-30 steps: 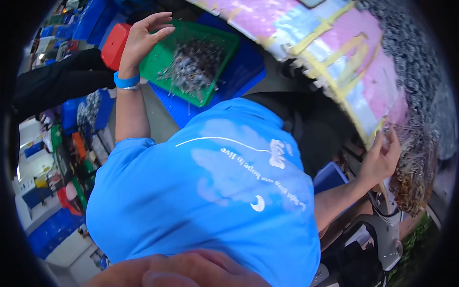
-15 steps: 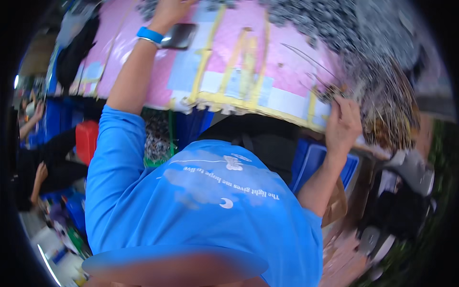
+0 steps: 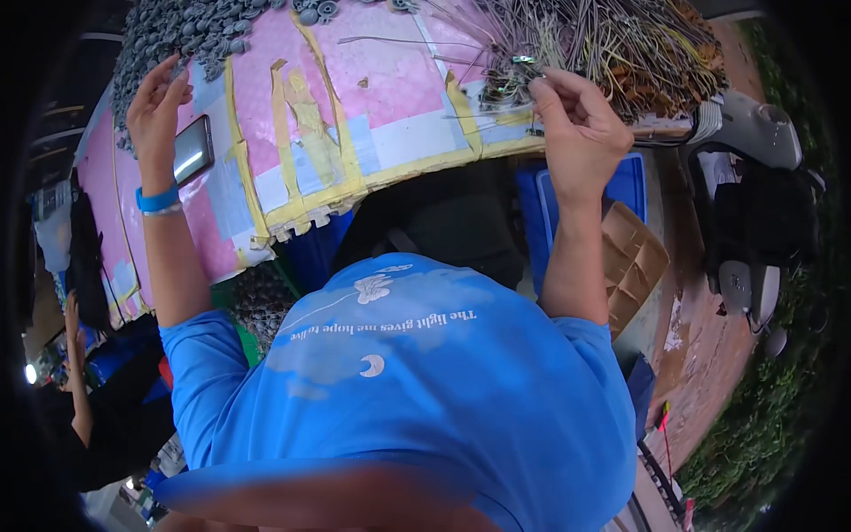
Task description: Assembling small circular components and wiring on a workbench.
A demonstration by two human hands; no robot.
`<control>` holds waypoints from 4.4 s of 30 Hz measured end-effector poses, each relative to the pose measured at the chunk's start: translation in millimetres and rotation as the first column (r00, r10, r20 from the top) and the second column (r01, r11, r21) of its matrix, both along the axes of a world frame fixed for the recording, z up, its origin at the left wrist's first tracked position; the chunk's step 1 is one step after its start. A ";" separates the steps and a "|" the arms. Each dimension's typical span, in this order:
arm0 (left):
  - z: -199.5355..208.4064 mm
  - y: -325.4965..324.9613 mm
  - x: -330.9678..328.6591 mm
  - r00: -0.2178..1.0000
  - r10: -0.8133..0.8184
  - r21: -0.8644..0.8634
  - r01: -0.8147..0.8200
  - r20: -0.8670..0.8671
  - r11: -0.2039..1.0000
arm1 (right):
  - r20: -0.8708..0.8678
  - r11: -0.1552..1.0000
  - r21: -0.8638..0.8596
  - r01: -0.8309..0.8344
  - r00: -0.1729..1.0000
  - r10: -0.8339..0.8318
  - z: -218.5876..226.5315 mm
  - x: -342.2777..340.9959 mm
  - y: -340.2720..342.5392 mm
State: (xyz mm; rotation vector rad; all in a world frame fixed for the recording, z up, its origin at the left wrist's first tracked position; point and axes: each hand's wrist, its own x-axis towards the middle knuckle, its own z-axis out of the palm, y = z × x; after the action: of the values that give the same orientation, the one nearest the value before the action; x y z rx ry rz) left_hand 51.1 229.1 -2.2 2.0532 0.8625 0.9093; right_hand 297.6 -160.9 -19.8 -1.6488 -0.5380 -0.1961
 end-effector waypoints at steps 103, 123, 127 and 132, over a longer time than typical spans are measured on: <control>-20.8 -224.1 -22.8 0.877 -0.143 -0.548 0.406 0.458 0.732 | 0.367 0.663 -0.673 -0.328 0.630 0.685 18.0 -30.3 128.1; -6.6 -249.6 -20.4 0.962 -0.227 0.214 0.192 0.152 0.958 | -0.291 0.579 -0.215 -0.786 0.618 0.731 26.3 -121.6 40.7; -10.6 -244.8 -21.3 0.960 -0.241 0.119 0.225 0.140 0.967 | -0.397 0.567 -0.110 -0.816 0.559 0.728 19.4 -113.7 42.3; -3.8 -243.0 -21.2 0.875 -0.315 -0.312 0.435 0.367 0.845 | -0.436 0.376 0.319 -0.870 0.217 0.873 11.9 -95.2 40.5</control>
State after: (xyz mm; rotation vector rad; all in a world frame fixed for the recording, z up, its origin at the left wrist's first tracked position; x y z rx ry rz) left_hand 29.9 -13.9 -6.0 1.6033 0.4011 0.7341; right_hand 202.4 -120.4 -7.9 -1.0469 -0.9370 1.1393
